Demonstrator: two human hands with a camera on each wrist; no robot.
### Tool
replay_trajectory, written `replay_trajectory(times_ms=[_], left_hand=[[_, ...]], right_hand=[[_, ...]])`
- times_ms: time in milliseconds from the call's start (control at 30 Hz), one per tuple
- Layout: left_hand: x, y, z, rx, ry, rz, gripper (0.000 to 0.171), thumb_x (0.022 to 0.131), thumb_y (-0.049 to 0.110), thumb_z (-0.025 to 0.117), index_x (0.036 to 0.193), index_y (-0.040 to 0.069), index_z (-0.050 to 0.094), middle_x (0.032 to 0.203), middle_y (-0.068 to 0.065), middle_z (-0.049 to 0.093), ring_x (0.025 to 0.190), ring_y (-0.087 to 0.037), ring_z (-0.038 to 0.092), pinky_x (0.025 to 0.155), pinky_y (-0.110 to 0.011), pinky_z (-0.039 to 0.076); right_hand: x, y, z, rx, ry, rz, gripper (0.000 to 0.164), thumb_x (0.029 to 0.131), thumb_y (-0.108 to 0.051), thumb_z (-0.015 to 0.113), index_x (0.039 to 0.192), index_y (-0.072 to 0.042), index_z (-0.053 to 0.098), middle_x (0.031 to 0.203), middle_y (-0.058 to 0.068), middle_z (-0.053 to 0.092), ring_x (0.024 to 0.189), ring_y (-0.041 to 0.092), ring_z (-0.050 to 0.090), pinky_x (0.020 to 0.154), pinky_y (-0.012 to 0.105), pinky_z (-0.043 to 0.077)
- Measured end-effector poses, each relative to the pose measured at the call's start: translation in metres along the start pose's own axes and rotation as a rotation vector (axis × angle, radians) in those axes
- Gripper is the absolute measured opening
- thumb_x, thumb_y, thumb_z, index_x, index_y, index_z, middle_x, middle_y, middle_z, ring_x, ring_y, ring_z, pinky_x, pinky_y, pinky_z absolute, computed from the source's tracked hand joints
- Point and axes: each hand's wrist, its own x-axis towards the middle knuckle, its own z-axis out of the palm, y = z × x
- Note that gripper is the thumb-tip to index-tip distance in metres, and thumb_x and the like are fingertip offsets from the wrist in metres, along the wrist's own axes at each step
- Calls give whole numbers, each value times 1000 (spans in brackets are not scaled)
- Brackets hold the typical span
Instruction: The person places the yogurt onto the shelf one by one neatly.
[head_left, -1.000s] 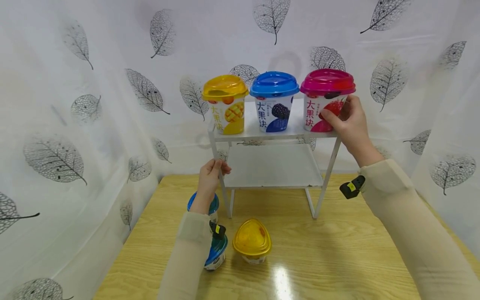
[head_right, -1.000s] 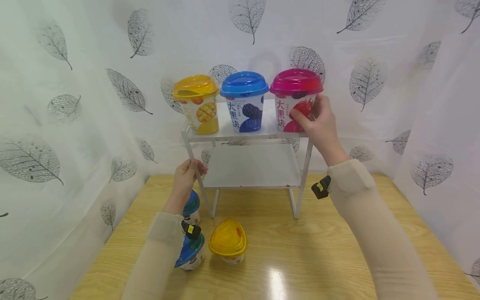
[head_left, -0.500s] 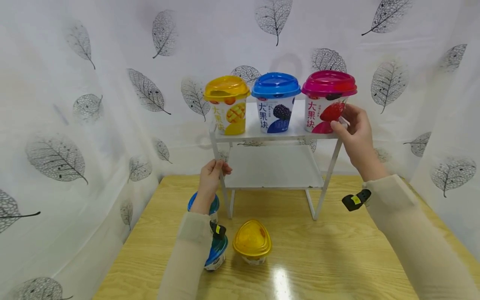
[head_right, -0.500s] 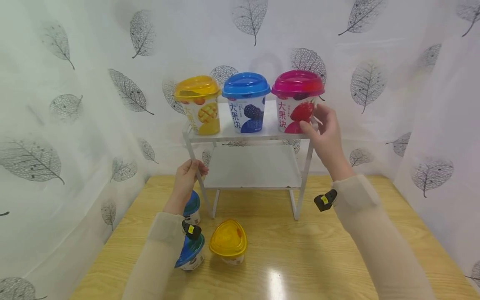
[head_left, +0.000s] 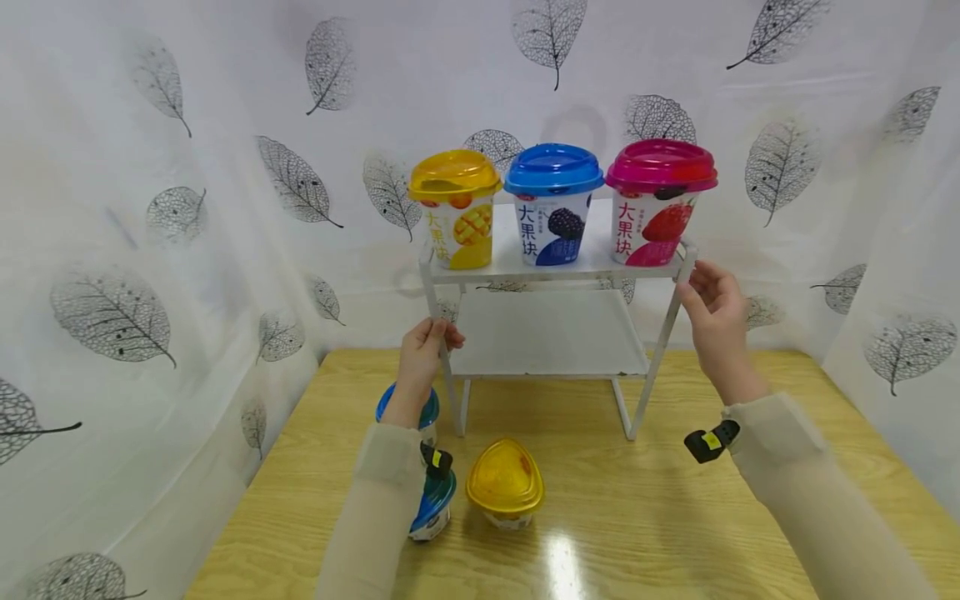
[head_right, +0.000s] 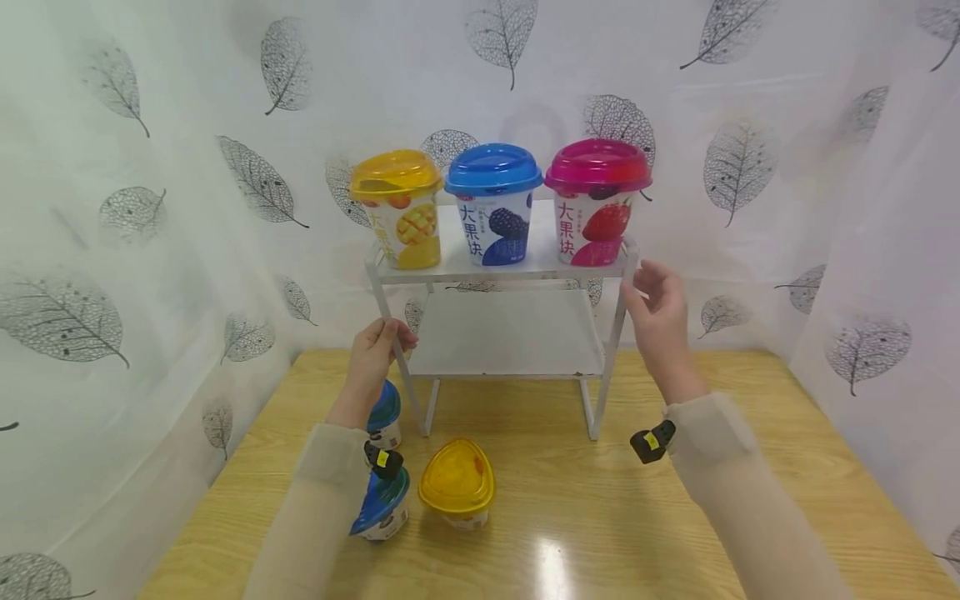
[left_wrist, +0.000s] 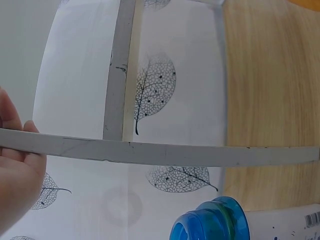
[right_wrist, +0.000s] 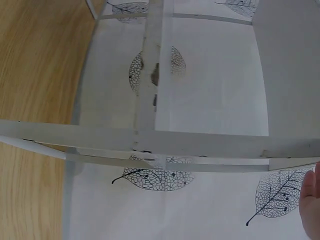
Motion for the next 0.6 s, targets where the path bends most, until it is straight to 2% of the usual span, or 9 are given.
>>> replay_trajectory(times_ms=[267,467,600], left_hand=[[-1,0,0,9,-5,-1,30,94,22,38,86,-3,53,75,-3,59,71,-13,59,80,-35,46],[-1,0,0,14,-4,-2,32,94,24,38,87,-3,54,75,-3,59,71,-13,58,81,-36,45],[-1,0,0,21,-8,8,31,94,23,38,86,-3,54,75,-4,59,71,-14,58,81,-36,45]], right_hand=[[-6,6,1,61,-116,-48,29,89,-7,53,116,-2,44,102,4,57,94,11,55,79,15,43],[-5,7,6,89,-160,-108,17,92,-8,45,108,-2,50,96,2,59,89,12,58,78,19,46],[-5,7,8,120,-177,-104,17,94,-12,40,102,-4,52,94,4,59,86,12,58,77,19,47]])
